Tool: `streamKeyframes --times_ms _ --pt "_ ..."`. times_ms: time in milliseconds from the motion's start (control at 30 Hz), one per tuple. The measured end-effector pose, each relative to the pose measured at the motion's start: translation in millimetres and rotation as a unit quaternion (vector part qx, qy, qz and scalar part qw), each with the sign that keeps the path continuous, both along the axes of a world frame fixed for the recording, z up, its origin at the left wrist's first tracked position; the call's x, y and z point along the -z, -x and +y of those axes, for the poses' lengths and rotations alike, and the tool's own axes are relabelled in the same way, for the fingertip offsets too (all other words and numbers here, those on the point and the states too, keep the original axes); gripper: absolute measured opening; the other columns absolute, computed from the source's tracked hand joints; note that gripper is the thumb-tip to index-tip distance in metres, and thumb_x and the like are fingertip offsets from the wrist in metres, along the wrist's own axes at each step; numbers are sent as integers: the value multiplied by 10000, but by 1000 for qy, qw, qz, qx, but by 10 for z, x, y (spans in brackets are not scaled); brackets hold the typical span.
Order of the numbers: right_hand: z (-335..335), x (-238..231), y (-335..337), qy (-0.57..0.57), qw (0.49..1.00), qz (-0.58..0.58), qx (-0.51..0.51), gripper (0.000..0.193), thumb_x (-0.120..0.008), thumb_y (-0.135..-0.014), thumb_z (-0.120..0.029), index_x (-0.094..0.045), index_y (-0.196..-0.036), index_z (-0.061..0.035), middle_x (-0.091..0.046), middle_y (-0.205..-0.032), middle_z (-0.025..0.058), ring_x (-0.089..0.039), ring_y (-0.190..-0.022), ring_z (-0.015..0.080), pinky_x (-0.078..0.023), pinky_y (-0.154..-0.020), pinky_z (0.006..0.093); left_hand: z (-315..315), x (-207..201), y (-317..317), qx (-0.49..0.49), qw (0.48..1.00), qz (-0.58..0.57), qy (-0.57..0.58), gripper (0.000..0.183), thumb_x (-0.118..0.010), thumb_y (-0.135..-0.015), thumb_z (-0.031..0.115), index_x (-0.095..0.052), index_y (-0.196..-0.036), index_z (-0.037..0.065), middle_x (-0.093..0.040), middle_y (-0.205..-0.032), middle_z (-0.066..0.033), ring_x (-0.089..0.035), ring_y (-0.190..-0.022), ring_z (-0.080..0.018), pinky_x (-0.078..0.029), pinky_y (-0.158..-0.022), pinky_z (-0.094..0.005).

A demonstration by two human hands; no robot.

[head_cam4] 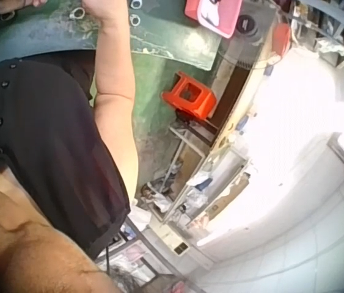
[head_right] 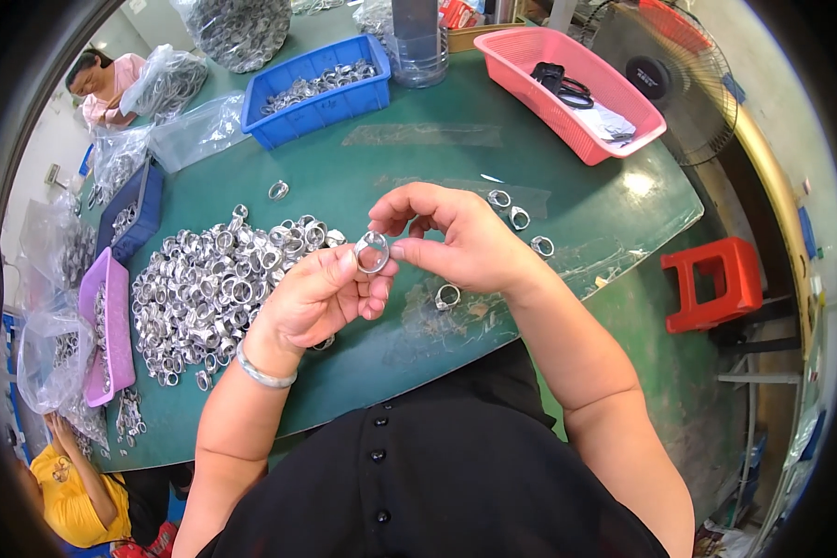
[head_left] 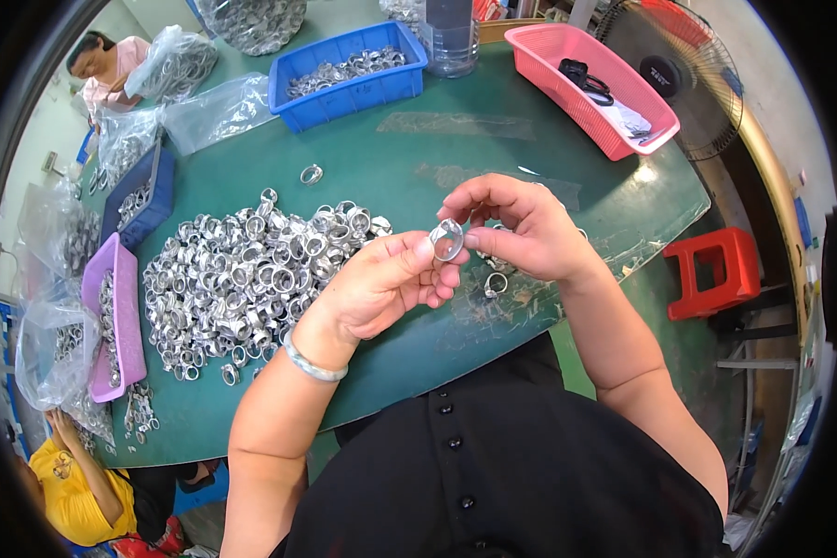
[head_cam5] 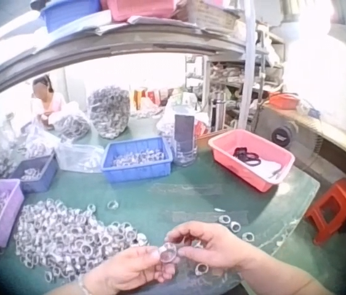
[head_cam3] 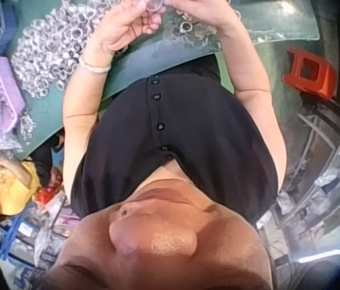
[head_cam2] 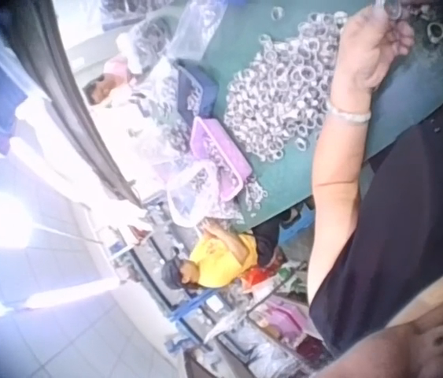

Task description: The person picks up and fits together small silver-colored metal components by hand on a green workbench, moving finished pieces into piles.

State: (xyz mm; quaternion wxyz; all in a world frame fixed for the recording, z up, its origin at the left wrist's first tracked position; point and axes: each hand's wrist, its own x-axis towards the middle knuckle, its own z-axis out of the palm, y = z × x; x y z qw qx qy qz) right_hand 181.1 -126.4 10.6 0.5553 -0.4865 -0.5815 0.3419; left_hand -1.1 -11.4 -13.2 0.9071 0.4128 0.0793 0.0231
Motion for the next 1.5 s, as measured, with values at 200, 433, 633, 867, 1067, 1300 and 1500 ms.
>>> streamKeyframes --times_ms 200,433,633,867,1067,1300,1500 --pt "-44 45 0 14 999 34 7 208 -640 -821 -3 -620 -1028 -6 -639 -929 30 -587 -849 96 -482 -763 259 -1 58 -16 7 999 -34 6 340 -533 -954 292 -592 -1119 0 -623 -942 -68 -571 -836 -137 -467 -765 -280" --pt "-33 55 35 7 1000 21 20 169 -657 -821 -21 -634 -986 7 -650 -868 41 -603 -814 103 -491 -732 261 16 96 -22 8 997 -65 40 371 -516 -957 319 -582 -1126 -5 -622 -957 -81 -572 -843 -165 -466 -767 -301" --pt "-41 10 53 -24 998 -33 38 151 -654 -814 -24 -639 -962 4 -654 -849 58 -610 -796 120 -490 -718 266 23 106 -20 21 994 -91 52 367 -500 -962 329 -582 -1123 10 -618 -1005 -86 -572 -865 -174 -465 -769 -310" --pt "-74 -49 43 -43 995 -85 21 155 -628 -826 9 -621 -979 29 -637 -912 83 -610 -826 136 -484 -739 266 -1 103 -21 14 994 -96 49 381 -501 -959 345 -581 -1126 12 -617 -1013 -94 -569 -880 -182 -464 -772 -318" --pt "-68 -49 55 -19 996 -76 46 159 -648 -827 -40 -634 -979 3 -641 -845 71 -603 -772 139 -481 -699 277 -21 74 -23 -126 976 -20 -178 272 -601 -918 226 -605 -1085 11 -628 -920 -53 -574 -797 -117 -464 -753 -262" --pt "-56 25 38 -28 992 -101 65 165 -621 -843 -21 -645 -1005 -3 -641 -851 66 -598 -767 133 -478 -699 272 -116 -87 -73 -290 736 -43 -611 297 -732 -770 75 -630 -1038 0 -621 -840 -74 -618 -749 -148 -502 -691 -255" --pt "-63 42 62 -8 994 -74 82 164 -614 -840 -7 -650 -1000 1 -651 -866 75 -601 -777 134 -479 -704 267 -136 -57 -71 -319 695 -61 -641 349 -753 -734 56 -626 -1055 9 -624 -838 -81 -637 -732 -169 -518 -656 -265"
